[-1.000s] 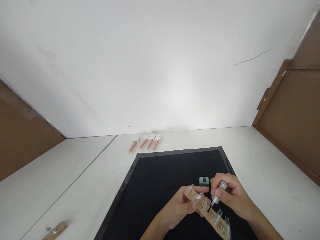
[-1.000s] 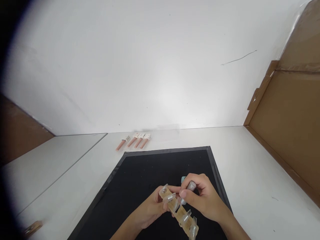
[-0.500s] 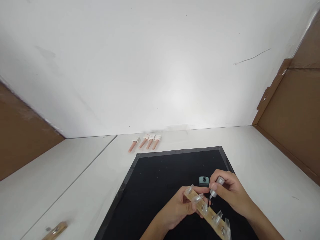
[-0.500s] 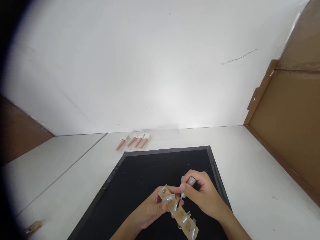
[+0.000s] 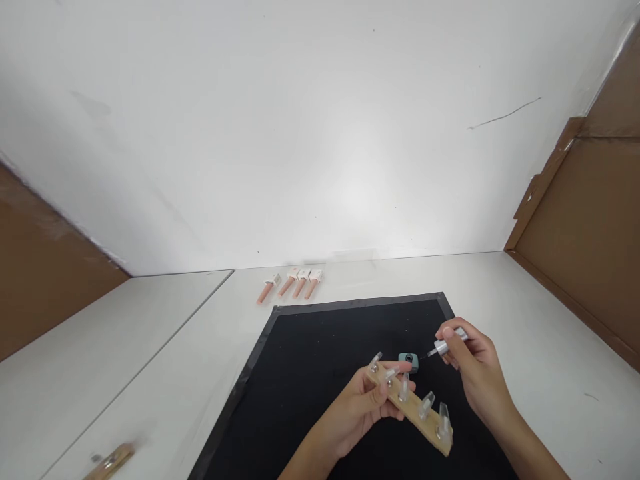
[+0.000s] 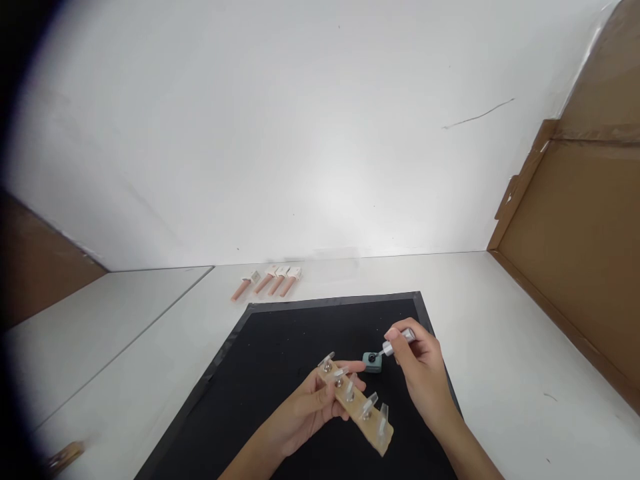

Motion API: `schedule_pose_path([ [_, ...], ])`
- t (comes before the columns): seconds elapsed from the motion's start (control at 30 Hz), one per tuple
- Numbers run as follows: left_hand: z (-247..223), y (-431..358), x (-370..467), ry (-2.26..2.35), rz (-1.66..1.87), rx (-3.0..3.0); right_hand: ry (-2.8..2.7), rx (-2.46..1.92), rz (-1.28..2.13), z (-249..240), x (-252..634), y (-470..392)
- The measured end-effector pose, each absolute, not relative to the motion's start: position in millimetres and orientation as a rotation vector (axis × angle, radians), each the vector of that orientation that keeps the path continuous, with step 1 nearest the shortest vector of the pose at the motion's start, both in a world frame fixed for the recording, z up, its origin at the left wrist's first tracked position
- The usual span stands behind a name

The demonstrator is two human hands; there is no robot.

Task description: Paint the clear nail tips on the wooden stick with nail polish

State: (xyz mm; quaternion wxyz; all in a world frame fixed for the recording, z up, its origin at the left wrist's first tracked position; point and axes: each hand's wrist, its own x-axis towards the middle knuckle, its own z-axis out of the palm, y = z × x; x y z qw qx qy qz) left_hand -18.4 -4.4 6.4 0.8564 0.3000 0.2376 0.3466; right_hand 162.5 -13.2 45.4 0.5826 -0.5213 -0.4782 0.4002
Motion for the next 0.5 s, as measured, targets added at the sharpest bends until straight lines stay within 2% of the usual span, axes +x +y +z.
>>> schedule_pose_path([
  [0.23,-4,1,-25,0.455,0.857,0.396,-0.975,-1.203,0.866,45,162,-11],
  [0.5,-19,5,-25,0.396,0.969,0.201,-1.070,-1.317,0.793,44,162,-13],
])
